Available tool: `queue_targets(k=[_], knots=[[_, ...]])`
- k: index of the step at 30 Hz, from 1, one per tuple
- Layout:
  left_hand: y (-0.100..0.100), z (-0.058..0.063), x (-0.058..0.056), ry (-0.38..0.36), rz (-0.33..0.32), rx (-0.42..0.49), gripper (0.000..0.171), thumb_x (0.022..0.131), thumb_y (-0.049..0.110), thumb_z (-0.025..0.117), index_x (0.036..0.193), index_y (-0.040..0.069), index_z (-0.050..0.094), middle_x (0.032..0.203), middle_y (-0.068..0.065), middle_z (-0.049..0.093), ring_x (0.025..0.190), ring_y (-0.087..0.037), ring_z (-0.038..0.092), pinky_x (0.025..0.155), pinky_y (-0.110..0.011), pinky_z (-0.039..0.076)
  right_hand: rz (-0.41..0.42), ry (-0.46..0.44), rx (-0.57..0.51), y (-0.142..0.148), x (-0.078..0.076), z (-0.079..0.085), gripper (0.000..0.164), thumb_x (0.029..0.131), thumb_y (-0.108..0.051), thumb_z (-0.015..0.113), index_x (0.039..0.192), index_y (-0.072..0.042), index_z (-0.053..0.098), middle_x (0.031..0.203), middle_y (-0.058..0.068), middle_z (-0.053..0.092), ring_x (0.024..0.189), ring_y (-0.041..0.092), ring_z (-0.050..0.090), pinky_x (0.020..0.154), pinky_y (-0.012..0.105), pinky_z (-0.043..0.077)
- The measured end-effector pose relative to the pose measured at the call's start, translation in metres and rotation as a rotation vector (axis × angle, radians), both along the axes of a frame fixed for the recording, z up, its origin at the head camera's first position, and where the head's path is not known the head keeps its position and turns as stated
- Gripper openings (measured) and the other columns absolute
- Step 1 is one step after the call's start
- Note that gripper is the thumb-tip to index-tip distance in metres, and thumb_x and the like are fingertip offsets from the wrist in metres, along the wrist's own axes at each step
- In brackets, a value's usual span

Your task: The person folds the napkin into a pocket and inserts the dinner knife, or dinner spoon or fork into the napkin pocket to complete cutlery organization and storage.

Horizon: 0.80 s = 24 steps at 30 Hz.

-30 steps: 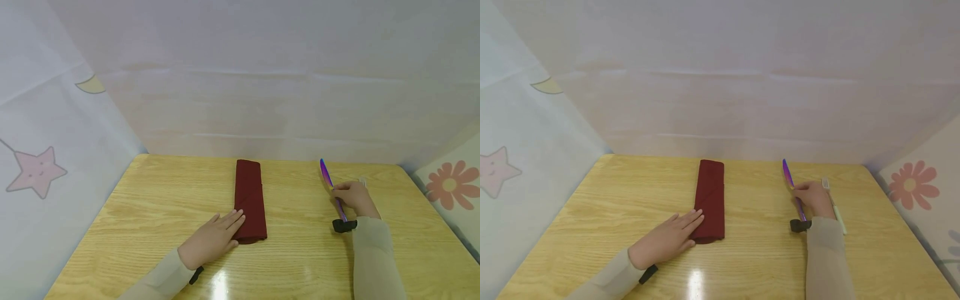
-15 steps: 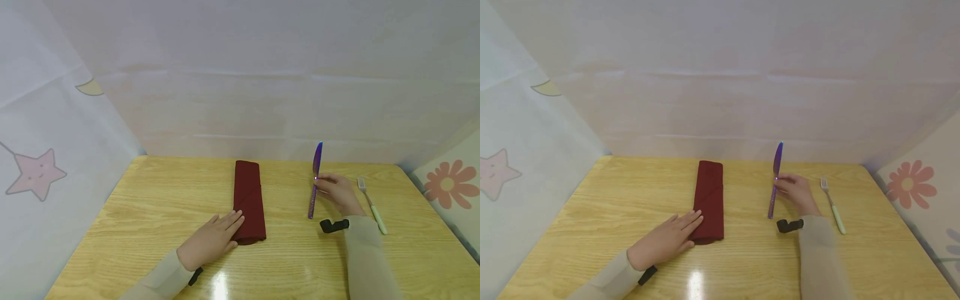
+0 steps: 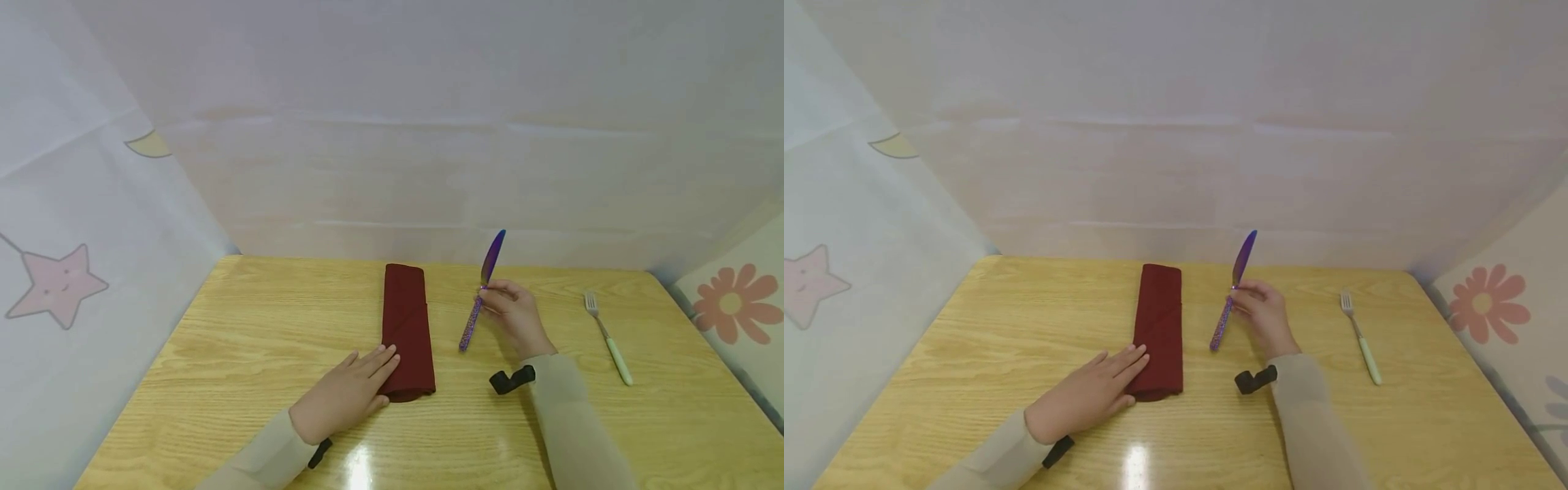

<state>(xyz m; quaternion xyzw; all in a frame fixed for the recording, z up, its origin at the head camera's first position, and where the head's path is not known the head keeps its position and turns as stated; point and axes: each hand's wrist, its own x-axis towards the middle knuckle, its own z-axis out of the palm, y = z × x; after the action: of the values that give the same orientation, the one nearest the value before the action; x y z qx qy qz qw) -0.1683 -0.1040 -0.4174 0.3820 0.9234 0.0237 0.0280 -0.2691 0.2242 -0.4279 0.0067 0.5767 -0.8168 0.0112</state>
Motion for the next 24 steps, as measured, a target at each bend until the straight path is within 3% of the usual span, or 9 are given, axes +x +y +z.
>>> queue_targets(k=[13, 24], knots=[[0.001, 0.002, 0.002, 0.010, 0.000, -0.012, 0.062, 0.103, 0.037, 0.059, 0.153, 0.004, 0.044, 0.161, -0.012, 0.037, 0.148, -0.024, 0.035, 0.111, -0.051, 0.040, 0.050, 0.063, -0.132, -0.044, -0.006, 0.026, 0.021, 0.097, 0.008, 0.061, 0.095, -0.010, 0.071, 0.094, 0.004, 0.074, 0.091, 0.017, 0.073, 0.087, 0.032, 0.058], [0.001, 0.002, 0.001, 0.049, -0.006, -0.016, 0.062, 0.103, 0.038, 0.059, 0.153, 0.004, 0.045, 0.160, -0.012, 0.039, 0.147, -0.023, 0.038, 0.111, -0.051, 0.041, 0.019, 0.048, -0.174, -0.087, -0.027, 0.028, 0.019, 0.096, 0.009, 0.062, 0.092, -0.009, 0.067, 0.091, 0.004, 0.074, 0.086, 0.016, 0.073, 0.086, 0.034, 0.059]])
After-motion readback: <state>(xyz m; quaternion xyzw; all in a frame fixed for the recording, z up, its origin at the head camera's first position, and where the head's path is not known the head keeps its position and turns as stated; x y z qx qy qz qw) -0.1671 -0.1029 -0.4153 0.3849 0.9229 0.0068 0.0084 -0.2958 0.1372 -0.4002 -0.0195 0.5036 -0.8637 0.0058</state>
